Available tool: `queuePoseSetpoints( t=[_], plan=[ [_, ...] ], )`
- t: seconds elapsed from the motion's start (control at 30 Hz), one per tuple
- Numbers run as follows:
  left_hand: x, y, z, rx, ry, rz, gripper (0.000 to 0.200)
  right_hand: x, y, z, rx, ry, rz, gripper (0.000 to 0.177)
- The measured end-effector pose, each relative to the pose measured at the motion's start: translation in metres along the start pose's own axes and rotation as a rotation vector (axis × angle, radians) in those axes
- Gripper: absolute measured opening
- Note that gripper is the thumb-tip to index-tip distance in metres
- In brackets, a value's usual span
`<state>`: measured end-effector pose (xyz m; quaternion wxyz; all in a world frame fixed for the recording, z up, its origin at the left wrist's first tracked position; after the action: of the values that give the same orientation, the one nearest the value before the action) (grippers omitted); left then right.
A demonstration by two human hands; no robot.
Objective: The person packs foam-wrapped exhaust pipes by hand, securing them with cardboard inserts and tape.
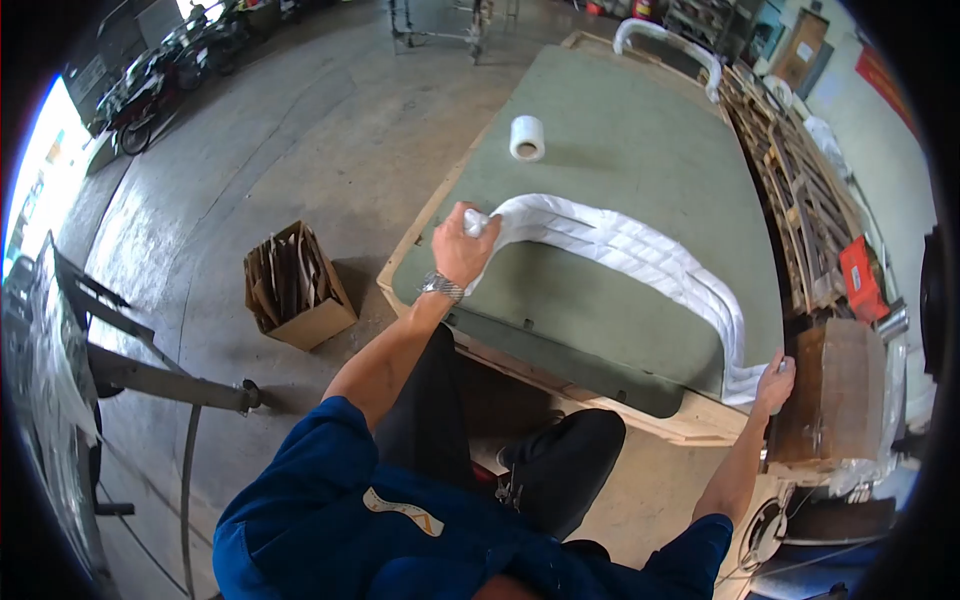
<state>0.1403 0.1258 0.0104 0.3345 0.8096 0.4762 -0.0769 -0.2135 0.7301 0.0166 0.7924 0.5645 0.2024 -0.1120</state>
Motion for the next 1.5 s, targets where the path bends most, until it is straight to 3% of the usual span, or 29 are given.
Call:
queuePoseSetpoints(
  t=[0.07,0.1,0.17,0.23,0.27,0.33,0.4,0.5,0.6,0.67,0.77,0.8,0.87,0.9,0.97,1.0,1.07,1.17,1.27,1.4,1.5],
  plan=[
    [0.001,-0.001,0.002,0.186,0.101,0.196,0.041,0.001,0.011,0.004,-0.184,0.179,0.153,0.052],
    [0.001,0.011,0.001,0.168,0.123,0.126,0.041,-0.001,0.012,0.001,-0.155,0.186,0.149,0.059],
    [-0.003,0.013,0.000,0.219,0.007,0.383,0.067,0.004,0.032,0.020,0.027,0.192,0.105,0.062],
    [-0.002,0.009,0.016,0.498,0.032,0.514,0.087,-0.001,0.032,0.011,0.063,0.250,0.005,0.059],
    [0.000,0.013,0.019,0.549,0.014,0.523,0.090,0.005,0.035,0.019,0.052,0.383,-0.120,0.045],
    [0.002,0.028,0.019,0.493,-0.057,0.492,0.091,0.032,0.047,0.060,-0.075,0.462,-0.028,0.041],
    [0.006,0.041,0.024,0.489,-0.043,0.485,0.094,0.115,0.101,0.159,-0.157,0.431,0.072,0.029],
    [0.021,0.049,0.034,0.385,-0.009,0.478,0.101,0.138,0.037,0.153,-0.342,0.665,0.168,0.036],
    [0.045,0.068,0.043,0.416,0.086,0.415,0.099,0.183,-0.016,0.178,-0.525,0.694,0.436,0.023],
    [0.064,0.078,0.058,0.408,0.135,0.319,0.083,0.230,-0.022,0.211,-0.565,0.749,0.481,0.015],
    [0.101,0.092,0.088,0.367,0.296,0.183,0.067,0.285,-0.031,0.239,-0.580,0.714,0.732,0.013],
    [0.109,0.080,0.124,0.356,0.240,0.154,0.062,0.297,-0.041,0.237,-0.571,0.682,0.789,0.011],
    [0.138,0.087,0.138,0.300,0.362,0.116,0.061,0.323,-0.041,0.241,-0.626,0.785,0.741,0.009],
    [0.152,0.079,0.158,0.351,0.420,0.148,0.064,0.334,-0.060,0.225,-0.563,0.781,0.744,0.007],
    [0.176,0.077,0.157,0.177,0.559,0.257,0.060,0.355,-0.050,0.235,-0.556,0.802,0.727,0.008],
    [0.189,0.072,0.158,0.172,0.564,0.257,0.060,0.367,-0.058,0.228,-0.605,0.844,0.707,0.009],
    [0.204,0.056,0.157,0.031,0.447,0.440,0.057,0.370,-0.058,0.230,-0.508,0.890,0.749,0.013],
    [0.204,0.056,0.154,0.110,0.470,0.446,0.055,0.355,-0.060,0.225,-0.567,0.579,0.798,0.023],
    [0.203,0.057,0.155,0.105,0.480,0.455,0.057,0.352,-0.073,0.215,-0.611,0.470,0.843,0.025],
    [0.199,0.063,0.153,0.093,0.498,0.434,0.056,0.352,-0.072,0.225,-0.443,0.529,0.908,0.027],
    [0.200,0.068,0.159,0.124,0.534,0.415,0.057,0.352,-0.076,0.223,-0.571,0.445,0.911,0.027]
  ],
)
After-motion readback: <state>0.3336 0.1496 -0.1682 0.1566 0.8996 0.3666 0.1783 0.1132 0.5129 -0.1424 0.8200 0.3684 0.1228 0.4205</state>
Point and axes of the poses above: each hand's wrist, its own x-axis away from the middle knuckle, its own y-axis out of the back of the hand, z = x × y, the point moved 5 cm from there along -x, towards the middle knuckle, and after that the axes turned 15 degrees about z, right-handed, at the moved point
